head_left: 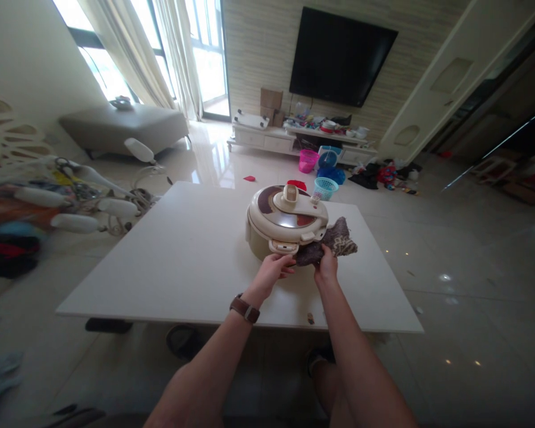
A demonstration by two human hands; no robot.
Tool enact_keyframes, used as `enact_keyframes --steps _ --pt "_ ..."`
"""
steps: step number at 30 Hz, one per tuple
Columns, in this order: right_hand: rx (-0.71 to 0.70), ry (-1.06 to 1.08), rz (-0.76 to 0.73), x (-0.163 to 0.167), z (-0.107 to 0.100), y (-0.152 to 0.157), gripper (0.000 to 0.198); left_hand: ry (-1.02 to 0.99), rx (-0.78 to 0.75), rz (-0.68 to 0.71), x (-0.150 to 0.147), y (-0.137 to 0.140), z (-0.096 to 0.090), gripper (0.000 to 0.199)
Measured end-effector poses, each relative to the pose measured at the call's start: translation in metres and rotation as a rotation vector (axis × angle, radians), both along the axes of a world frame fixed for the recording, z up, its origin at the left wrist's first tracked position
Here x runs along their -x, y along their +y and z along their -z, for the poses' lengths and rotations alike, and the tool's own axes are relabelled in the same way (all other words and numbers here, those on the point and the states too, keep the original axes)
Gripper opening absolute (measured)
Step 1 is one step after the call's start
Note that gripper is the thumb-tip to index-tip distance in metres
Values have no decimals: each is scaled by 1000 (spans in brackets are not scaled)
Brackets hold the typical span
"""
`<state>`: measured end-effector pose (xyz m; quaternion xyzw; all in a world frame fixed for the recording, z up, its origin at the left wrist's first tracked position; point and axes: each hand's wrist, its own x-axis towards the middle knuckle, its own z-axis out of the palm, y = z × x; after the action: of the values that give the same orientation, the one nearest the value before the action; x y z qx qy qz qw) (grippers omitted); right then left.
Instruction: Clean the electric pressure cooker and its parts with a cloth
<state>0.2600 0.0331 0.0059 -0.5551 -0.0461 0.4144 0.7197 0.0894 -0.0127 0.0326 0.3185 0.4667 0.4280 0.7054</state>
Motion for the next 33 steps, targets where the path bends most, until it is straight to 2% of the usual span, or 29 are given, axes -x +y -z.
enact_keyframes --steps 7,17,21,27,30,33 --pt "34 -3 -43 -3 2 -6 30 -123 31 -133 -24 9 12 41" --pt "25 36 -54 -6 -1 -8 29 -147 -25 -188 -21 4 15 36" --pt "21 32 -54 -7 1 -7 32 -114 -30 -280 -4 6 17 27" --pt "-1 67 -45 -9 -5 -9 29 -23 -11 -532 44 19 16 25" --pt "-13 98 -53 -8 -9 -12 28 -53 -6 -648 74 29 8 24" --pt "-15 115 -77 -7 -12 -15 27 -154 57 -699 96 34 0 21"
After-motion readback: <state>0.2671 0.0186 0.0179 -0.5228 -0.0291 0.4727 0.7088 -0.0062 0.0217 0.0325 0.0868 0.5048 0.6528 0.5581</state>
